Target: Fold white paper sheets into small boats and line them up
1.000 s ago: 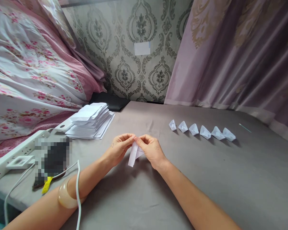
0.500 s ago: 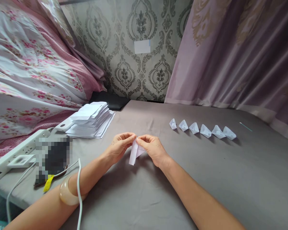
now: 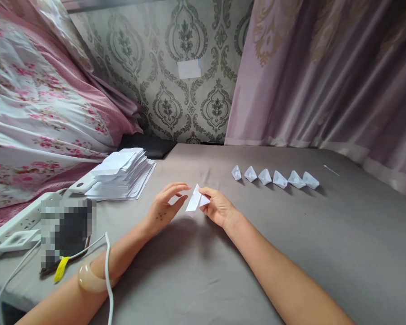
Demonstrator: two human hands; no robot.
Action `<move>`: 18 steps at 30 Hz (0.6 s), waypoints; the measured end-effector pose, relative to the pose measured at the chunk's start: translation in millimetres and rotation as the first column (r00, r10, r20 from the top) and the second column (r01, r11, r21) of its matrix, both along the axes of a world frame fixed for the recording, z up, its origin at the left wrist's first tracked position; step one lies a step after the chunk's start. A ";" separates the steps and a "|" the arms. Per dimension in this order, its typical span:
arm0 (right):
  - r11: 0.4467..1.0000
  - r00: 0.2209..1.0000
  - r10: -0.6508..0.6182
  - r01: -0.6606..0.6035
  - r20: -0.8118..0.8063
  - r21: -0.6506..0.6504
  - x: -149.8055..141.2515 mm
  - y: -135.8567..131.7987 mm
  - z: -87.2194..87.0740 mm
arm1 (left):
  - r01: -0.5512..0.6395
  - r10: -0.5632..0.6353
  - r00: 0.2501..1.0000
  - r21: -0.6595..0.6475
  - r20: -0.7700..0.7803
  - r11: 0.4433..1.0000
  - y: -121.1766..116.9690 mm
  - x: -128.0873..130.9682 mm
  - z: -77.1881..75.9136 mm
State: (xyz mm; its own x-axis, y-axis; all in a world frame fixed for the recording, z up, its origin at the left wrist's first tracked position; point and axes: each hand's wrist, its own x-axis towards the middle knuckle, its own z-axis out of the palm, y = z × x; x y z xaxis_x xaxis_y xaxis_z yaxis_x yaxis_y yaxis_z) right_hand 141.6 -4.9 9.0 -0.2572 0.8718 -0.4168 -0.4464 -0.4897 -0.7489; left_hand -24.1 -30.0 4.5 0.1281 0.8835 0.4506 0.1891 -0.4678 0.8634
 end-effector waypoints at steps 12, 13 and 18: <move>0.955 0.971 0.203 -0.225 -0.127 -0.193 -2.0 -9.7 3.9 | 0.161 -0.159 0.985 -0.028 0.067 0.987 -7.4 5.1 4.9; 0.955 0.968 0.223 -0.240 -0.111 -0.176 -1.9 -9.5 3.1 | 0.155 -0.142 0.979 -0.081 0.145 0.985 -7.1 5.8 4.6; 0.984 0.951 -0.025 -0.030 0.309 0.173 -3.0 -8.1 -1.4 | 0.122 0.029 0.886 -0.293 0.463 0.948 -1.4 6.0 3.0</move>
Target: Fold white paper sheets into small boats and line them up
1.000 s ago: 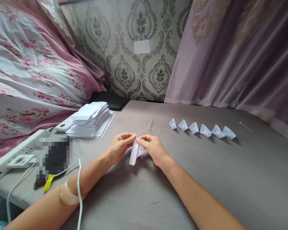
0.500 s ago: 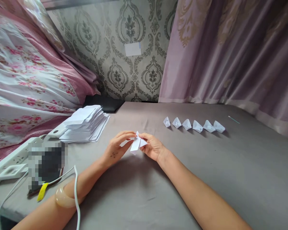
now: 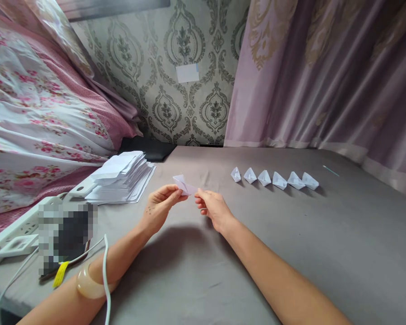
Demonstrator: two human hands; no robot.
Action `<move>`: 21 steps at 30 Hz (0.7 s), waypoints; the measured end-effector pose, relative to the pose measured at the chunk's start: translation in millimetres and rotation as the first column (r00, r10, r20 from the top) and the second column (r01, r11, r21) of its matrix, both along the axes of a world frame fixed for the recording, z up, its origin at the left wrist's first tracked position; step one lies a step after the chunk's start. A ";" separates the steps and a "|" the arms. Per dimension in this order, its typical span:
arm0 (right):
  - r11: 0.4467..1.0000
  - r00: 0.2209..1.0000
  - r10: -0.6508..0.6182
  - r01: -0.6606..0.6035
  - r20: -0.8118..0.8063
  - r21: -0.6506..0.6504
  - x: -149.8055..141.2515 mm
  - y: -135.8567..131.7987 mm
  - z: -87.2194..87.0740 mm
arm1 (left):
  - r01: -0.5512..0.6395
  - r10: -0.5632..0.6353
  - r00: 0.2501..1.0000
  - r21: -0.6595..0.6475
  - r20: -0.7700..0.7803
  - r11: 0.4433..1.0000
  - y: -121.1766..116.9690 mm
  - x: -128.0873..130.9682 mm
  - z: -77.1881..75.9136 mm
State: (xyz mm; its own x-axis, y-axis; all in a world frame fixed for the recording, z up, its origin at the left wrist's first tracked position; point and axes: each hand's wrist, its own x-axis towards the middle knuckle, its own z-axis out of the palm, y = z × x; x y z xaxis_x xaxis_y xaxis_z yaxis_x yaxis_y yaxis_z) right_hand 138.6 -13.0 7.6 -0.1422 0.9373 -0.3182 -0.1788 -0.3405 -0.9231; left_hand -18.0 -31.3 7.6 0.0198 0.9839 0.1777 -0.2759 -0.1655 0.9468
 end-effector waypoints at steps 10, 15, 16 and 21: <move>0.514 0.765 -0.512 -0.092 0.391 0.853 -9.3 -14.6 7.2 | 0.099 -0.085 0.993 -0.186 0.080 0.978 -1.4 2.3 -5.7; 0.478 0.726 -0.536 -0.160 0.431 0.864 -10.7 -15.2 -0.9 | 0.109 -0.094 0.991 -0.177 0.093 0.978 -3.6 5.9 -6.9; 0.459 0.727 -0.534 -0.180 0.432 0.870 -10.5 -15.0 -2.1 | 0.115 -0.099 0.990 -0.171 0.102 0.979 -3.9 6.5 -6.6; 0.391 0.741 -0.505 -0.262 0.443 0.882 -9.6 -15.8 -3.8 | 0.094 -0.075 0.987 -0.131 0.143 0.987 -4.2 7.6 -3.1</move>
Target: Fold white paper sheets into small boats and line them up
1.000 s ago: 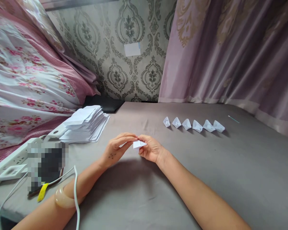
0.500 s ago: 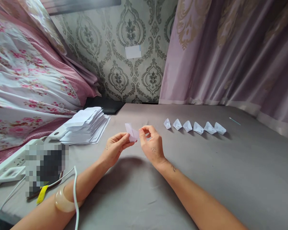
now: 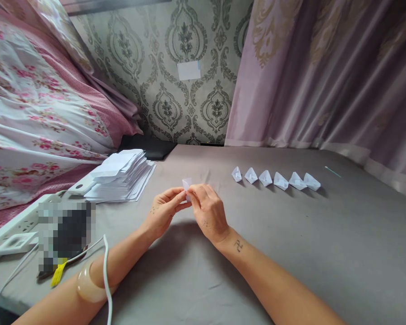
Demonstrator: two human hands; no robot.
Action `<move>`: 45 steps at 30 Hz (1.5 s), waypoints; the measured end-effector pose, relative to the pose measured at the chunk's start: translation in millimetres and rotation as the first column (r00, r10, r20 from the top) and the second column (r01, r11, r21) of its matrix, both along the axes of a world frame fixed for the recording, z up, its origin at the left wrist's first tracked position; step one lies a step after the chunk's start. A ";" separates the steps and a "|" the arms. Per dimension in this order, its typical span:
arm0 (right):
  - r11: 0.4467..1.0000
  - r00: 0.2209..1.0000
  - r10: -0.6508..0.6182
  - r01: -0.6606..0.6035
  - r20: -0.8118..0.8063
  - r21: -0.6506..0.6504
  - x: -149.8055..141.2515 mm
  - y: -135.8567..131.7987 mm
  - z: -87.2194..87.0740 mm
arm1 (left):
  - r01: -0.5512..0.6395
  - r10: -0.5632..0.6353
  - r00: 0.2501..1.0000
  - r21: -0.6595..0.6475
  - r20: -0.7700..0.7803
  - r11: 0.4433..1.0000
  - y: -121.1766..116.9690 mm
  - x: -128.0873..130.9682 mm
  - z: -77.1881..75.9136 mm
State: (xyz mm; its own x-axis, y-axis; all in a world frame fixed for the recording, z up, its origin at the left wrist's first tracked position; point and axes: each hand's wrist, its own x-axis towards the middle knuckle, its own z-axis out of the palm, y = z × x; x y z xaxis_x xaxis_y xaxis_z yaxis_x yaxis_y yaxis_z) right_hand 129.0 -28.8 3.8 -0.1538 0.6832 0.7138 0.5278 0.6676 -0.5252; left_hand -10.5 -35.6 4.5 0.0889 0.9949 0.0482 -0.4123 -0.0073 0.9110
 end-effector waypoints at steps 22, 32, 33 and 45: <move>0.997 0.998 0.019 -0.024 0.065 0.076 -4.0 0.6 -6.1 | -0.071 0.070 0.997 0.018 0.042 0.997 3.9 -3.1 -5.0; 0.997 0.996 -0.062 0.059 -0.062 -0.053 -8.8 -6.0 13.1 | -0.092 0.095 0.995 0.115 -0.029 0.989 -0.5 0.7 0.6; 0.997 0.996 -0.068 0.065 -0.058 -0.047 -8.6 -6.4 15.0 | -0.088 0.094 0.995 0.129 -0.038 0.988 -0.1 -0.1 1.2; 0.806 0.911 0.126 -0.325 -0.393 -0.495 -5.8 -3.1 20.4 | 0.187 -0.187 0.982 0.013 0.022 0.982 8.9 -20.4 9.5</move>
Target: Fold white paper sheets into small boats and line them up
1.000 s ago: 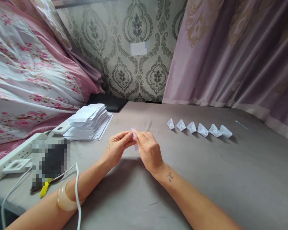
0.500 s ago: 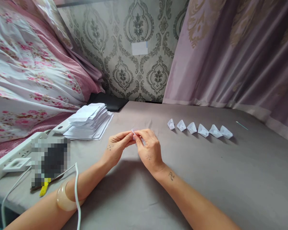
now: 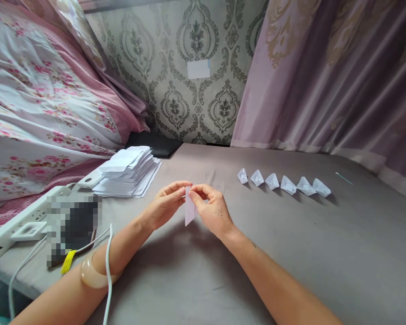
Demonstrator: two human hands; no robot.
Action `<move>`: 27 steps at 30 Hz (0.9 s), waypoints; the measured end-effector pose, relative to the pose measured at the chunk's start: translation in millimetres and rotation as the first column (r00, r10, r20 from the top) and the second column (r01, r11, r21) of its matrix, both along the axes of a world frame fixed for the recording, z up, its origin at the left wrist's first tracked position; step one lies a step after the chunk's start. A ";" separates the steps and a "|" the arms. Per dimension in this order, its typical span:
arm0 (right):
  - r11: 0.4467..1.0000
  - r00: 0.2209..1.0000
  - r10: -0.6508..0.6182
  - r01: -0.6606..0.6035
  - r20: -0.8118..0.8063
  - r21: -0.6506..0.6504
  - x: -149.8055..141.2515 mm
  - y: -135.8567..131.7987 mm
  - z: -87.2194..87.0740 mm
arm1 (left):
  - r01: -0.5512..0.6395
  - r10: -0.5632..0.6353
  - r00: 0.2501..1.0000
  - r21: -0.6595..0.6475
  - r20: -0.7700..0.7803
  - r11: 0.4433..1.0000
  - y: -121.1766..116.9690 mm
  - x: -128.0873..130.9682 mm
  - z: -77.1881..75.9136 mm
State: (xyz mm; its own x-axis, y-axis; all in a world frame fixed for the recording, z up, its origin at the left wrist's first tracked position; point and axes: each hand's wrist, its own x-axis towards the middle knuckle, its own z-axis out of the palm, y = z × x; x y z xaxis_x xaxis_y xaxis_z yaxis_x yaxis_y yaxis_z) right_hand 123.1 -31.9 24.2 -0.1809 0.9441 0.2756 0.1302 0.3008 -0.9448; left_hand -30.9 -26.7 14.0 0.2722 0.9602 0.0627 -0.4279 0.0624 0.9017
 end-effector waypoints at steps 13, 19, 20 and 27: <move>0.918 0.944 0.242 -0.298 -0.225 -0.261 6.6 -1.1 7.9 | 0.050 -0.050 0.997 -0.005 0.057 0.999 -1.8 1.8 1.9; 0.971 0.991 0.077 -0.100 -0.110 -0.216 5.6 2.0 5.5 | -0.218 0.222 0.971 0.056 -0.084 0.974 -0.5 4.7 -2.7; 0.983 0.997 0.010 -0.024 -0.079 -0.182 5.0 2.5 3.8 | -0.271 0.278 0.953 0.074 -0.119 0.960 -0.7 5.3 -3.1; 0.977 0.978 -0.200 0.195 0.056 0.090 1.6 1.6 -4.5 | -0.232 0.242 0.949 0.074 -0.200 0.970 -8.3 14.1 -1.9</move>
